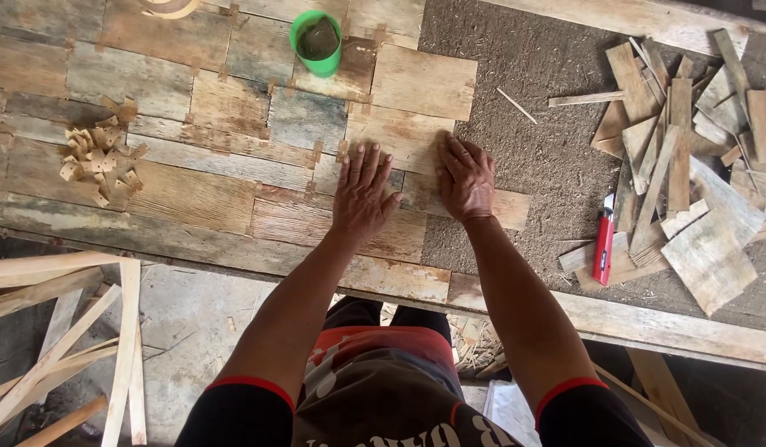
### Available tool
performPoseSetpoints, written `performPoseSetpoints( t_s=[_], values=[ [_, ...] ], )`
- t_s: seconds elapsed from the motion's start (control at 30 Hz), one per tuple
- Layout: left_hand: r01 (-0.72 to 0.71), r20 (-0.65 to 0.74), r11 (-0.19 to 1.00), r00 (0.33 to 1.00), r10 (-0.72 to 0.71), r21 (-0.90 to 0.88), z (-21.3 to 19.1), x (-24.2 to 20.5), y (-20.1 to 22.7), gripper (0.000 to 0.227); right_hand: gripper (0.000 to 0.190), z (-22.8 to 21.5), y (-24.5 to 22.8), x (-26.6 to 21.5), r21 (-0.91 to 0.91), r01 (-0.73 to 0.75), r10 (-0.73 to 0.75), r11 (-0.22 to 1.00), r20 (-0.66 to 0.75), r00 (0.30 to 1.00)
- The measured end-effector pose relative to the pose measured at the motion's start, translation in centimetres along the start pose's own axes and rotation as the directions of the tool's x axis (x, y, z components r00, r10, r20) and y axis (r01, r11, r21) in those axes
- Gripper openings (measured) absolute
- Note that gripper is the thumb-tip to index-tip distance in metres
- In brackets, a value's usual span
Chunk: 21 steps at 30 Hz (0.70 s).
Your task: Trimming and arranging thin wooden veneer tiles on a workbench using a utility knife.
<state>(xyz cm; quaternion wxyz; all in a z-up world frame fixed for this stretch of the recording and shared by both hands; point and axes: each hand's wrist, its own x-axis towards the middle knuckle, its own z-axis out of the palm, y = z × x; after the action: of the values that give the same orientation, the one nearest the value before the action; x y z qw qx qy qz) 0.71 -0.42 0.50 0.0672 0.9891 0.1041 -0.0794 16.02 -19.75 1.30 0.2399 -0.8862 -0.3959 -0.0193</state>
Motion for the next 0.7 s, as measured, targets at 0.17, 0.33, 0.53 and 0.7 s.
performPoseSetpoints(
  t_s=[0.17, 0.33, 0.53, 0.7],
  values=[
    [0.030, 0.002, 0.998, 1.000, -0.030, -0.054, -0.4, 2.3, 0.7, 0.086, 0.041, -0.2, 0.0, 0.4, 0.005, -0.025, 0.025, 1.000, 0.011, 1.000],
    [0.021, 0.015, 0.995, 1.000, -0.020, -0.097, -0.9, 5.2, 1.2, 0.088, 0.041, -0.2, 0.0, 0.5, -0.001, -0.025, 0.025, 1.000, 0.007, 1.000],
    [0.125, 0.105, 0.988, 0.988, -0.115, -0.095, -2.7, 7.3, 2.6, 0.102, 0.042, -0.1, 0.1, 0.7, -0.001, -0.047, 0.047, 0.999, 0.028, 0.999],
    [0.102, 0.015, 0.995, 0.995, -0.102, -0.022, -1.3, 7.7, 2.7, 0.101, 0.037, 0.3, 0.5, 0.9, 0.025, -0.037, 0.037, 0.999, -0.001, 0.999]
  ],
)
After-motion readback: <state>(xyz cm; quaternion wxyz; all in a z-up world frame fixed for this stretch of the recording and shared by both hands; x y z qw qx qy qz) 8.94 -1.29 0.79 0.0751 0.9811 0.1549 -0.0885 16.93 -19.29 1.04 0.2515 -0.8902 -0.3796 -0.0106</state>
